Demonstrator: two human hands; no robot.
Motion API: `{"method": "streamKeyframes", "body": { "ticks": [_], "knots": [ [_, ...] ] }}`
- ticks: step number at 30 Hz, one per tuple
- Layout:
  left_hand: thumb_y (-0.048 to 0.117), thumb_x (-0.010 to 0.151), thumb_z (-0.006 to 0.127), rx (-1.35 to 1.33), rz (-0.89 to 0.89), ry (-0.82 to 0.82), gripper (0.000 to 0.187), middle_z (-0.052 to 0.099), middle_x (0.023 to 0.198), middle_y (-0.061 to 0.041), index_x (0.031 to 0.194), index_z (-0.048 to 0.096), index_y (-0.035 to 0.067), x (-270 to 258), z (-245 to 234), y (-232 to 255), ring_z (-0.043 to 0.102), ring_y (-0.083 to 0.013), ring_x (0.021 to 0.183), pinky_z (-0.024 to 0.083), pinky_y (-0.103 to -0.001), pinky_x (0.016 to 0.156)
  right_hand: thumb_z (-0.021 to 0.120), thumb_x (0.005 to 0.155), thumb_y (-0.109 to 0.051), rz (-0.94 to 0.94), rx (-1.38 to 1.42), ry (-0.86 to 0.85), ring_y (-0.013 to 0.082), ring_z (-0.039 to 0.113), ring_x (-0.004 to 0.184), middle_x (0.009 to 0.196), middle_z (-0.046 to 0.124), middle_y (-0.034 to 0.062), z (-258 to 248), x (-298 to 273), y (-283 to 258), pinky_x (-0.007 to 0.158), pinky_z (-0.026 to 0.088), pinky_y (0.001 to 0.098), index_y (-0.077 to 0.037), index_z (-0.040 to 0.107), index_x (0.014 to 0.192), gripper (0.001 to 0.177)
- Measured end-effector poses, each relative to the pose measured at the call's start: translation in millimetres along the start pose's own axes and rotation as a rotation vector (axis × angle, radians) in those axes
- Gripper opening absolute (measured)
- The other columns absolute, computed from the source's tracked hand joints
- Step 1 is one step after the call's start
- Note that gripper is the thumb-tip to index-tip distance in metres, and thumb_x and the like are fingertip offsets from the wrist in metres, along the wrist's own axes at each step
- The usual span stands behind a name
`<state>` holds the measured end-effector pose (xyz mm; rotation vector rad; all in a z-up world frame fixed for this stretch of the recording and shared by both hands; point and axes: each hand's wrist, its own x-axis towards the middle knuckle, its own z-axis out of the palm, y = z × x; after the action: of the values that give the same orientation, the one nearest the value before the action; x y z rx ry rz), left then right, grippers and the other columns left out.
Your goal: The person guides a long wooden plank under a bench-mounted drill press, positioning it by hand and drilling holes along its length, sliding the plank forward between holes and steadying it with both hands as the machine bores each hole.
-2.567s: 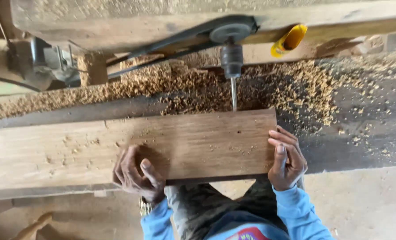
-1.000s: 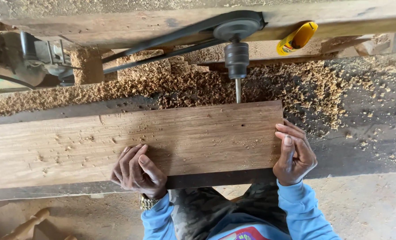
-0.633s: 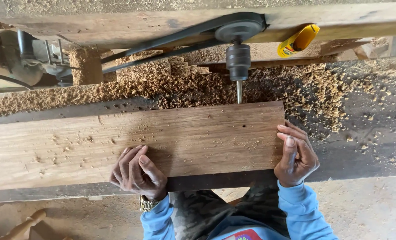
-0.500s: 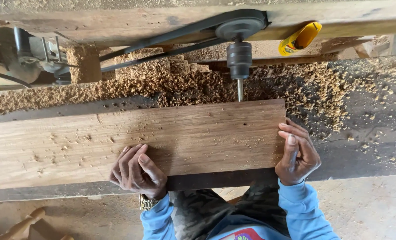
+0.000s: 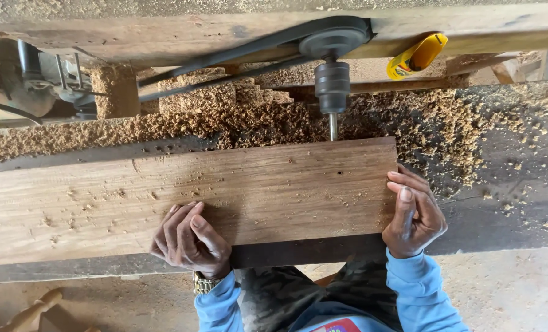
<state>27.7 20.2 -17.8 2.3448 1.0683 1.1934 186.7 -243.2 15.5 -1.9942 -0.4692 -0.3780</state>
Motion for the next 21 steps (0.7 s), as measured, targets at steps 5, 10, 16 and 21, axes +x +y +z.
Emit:
{"method": "streamKeyframes", "body": {
  "ticks": [5,10,16,21],
  "knots": [
    [0.030,0.109,0.047,0.009,-0.003,-0.008,0.035,0.076,0.099,0.000,0.093,0.075,0.015,1.3,0.5,1.0,0.068,-0.0202,0.103,0.037,-0.037,0.109,0.054,0.115,-0.014,-0.012,-0.002,-0.005,0.0293,0.073,0.115,0.113,0.075,0.0140,1.0,2.8,-1.5,0.103,0.060,0.0387,0.001,0.072,0.101,0.027],
    [0.030,0.109,0.047,0.015,-0.003,-0.006,0.035,0.076,0.099,0.000,0.092,0.075,0.016,1.8,2.6,-0.6,0.068,-0.0197,0.102,0.037,-0.037,0.108,0.054,0.115,-0.013,-0.008,0.014,0.000,0.0296,0.073,0.114,0.110,0.075,0.0146,1.5,3.8,1.4,0.102,0.060,0.0387,0.001,0.072,0.101,0.027],
    [0.030,0.110,0.048,0.006,-0.009,-0.002,0.036,0.076,0.099,0.000,0.092,0.075,0.015,4.7,2.1,3.8,0.067,-0.0197,0.103,0.037,-0.037,0.109,0.053,0.116,-0.011,-0.004,0.012,-0.003,0.0295,0.073,0.114,0.110,0.075,0.0149,2.9,7.0,-2.2,0.102,0.060,0.0380,0.002,0.071,0.101,0.027],
    [0.032,0.110,0.047,0.015,-0.019,-0.007,0.037,0.076,0.098,0.001,0.091,0.075,0.016,-0.2,4.6,-1.8,0.067,-0.0187,0.102,0.037,-0.037,0.108,0.053,0.116,-0.011,0.013,-0.005,-0.001,0.0293,0.074,0.114,0.108,0.075,0.0150,2.5,5.6,2.0,0.101,0.060,0.0373,0.003,0.072,0.101,0.027]
  ]
}}
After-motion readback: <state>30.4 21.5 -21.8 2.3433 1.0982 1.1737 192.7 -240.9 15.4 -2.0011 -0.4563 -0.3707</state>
